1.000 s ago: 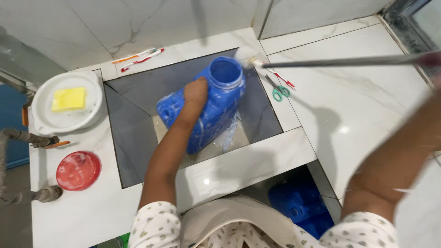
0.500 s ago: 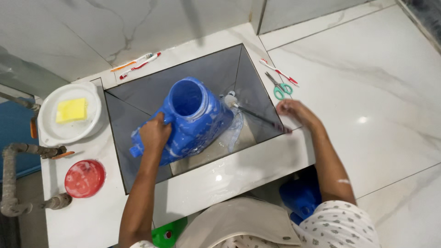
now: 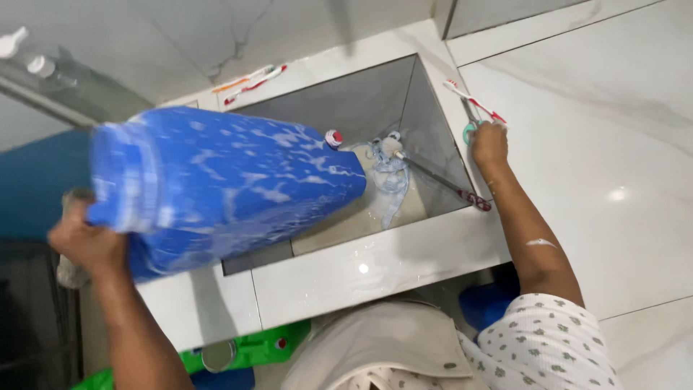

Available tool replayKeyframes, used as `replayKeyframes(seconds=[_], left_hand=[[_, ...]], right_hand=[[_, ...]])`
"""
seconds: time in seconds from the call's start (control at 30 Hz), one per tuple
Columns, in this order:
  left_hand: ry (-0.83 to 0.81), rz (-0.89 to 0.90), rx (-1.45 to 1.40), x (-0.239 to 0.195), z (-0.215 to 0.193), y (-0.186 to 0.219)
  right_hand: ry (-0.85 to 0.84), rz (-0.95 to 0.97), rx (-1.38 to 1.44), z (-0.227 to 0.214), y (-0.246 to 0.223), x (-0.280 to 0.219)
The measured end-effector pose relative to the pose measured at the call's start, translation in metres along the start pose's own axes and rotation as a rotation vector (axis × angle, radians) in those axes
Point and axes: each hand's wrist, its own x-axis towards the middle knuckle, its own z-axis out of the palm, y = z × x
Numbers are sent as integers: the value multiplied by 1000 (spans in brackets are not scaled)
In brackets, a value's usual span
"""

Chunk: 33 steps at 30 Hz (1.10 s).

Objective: The person washes a green plastic container and its red lid in a sink using a sponge and water. They then retrieve a blue plastic container, cut its label with scissors, and scrub the container's exterior and interior with a sponge and a long-handled brush.

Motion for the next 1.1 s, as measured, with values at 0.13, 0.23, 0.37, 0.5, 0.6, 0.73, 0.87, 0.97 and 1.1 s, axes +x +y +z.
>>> replayKeyframes(seconds=[0.13,0.23,0.37,0.5,0.6,0.73,0.87,0.97,1.1], left_hand=[[77,49,148,9,-25,-74],[84,46,13,0,-22,-108],[159,-108,-289,-11,-14,-140],[239,-201,-493,-26,-8,-168],[214,-269,-431,-30,-7,-167],[209,-332,-518,-20,-12,-140],[220,-276,-431,-22,-12,-144],[232,-331,-414,-27,-8,-171],[292,-232,-494,-33,-7,-168]], right_hand=[[-3,-28,-81,2,5,0],[-133,-23,-227,-4,4,4],[-297,24,-256,-25,-8,14],[-568,7,272,-61,-58,7],[-678,-446,245,-87,-134,-10],[-648,-787,56,-134,-223,-25],[-692,-851,-32,-162,-263,-25],[-683,-865,-98,-168,-275,-21],[-698,-838,-182,-173,-286,-15]])
